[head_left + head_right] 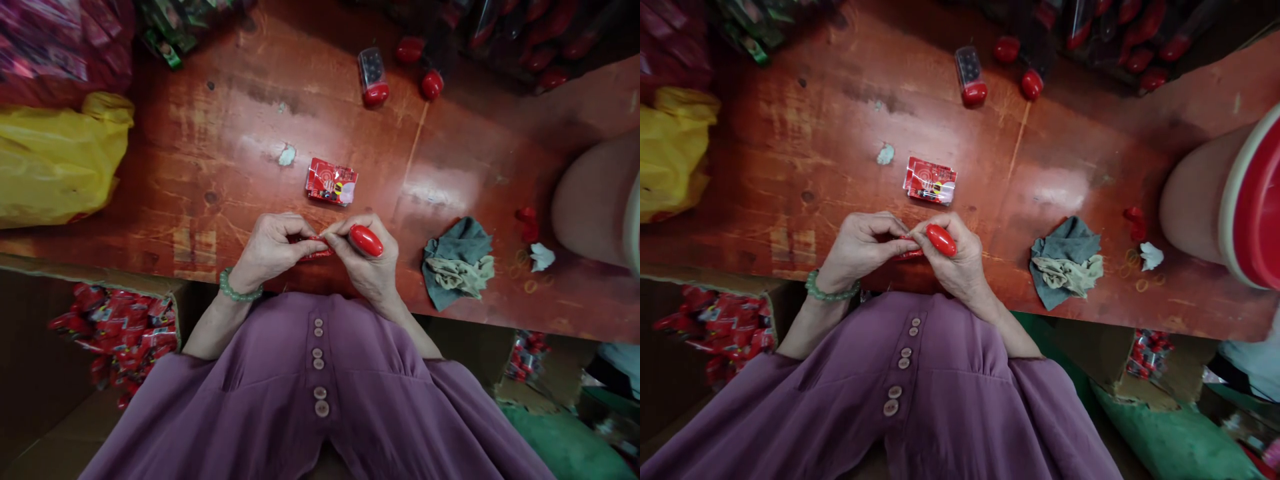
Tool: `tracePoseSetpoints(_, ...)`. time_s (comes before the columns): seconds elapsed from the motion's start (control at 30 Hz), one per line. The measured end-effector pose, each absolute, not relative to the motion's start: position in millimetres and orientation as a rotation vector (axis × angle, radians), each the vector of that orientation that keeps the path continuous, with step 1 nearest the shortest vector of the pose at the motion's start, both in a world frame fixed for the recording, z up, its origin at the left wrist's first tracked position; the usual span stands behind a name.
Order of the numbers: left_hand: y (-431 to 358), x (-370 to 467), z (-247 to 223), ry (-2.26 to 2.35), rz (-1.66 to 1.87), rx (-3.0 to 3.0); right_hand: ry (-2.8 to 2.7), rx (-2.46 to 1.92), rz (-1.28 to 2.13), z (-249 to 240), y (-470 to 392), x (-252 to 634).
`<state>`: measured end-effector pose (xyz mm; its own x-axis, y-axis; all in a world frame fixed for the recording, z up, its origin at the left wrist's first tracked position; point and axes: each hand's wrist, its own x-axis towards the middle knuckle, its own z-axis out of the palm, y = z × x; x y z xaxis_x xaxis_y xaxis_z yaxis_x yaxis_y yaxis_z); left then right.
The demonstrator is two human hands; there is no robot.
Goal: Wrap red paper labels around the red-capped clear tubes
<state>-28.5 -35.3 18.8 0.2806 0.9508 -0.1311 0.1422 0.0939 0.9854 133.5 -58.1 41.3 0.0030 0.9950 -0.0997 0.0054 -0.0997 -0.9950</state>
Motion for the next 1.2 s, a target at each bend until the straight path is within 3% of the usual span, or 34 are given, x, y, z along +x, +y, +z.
tracePoseSetpoints(0.5, -37.3, -44.9, 20.3, 0.937, 0.628, 1.387, -1.638, -1.350, 1.164, 49.6, -60.4, 145.3)
tracePoseSetpoints(0.83, -39.4, -51.2, 21.6, 0.922, 0.576, 1.288, -1.631, -1.315, 1.370, 50.7, -62.5, 153.7)
tracePoseSetpoints(1.2, -42.5, -49.9, 22.5, 1.002, 0.649, 1.236, -1.685, -1.328, 1.297, 62.6, -45.3, 161.0)
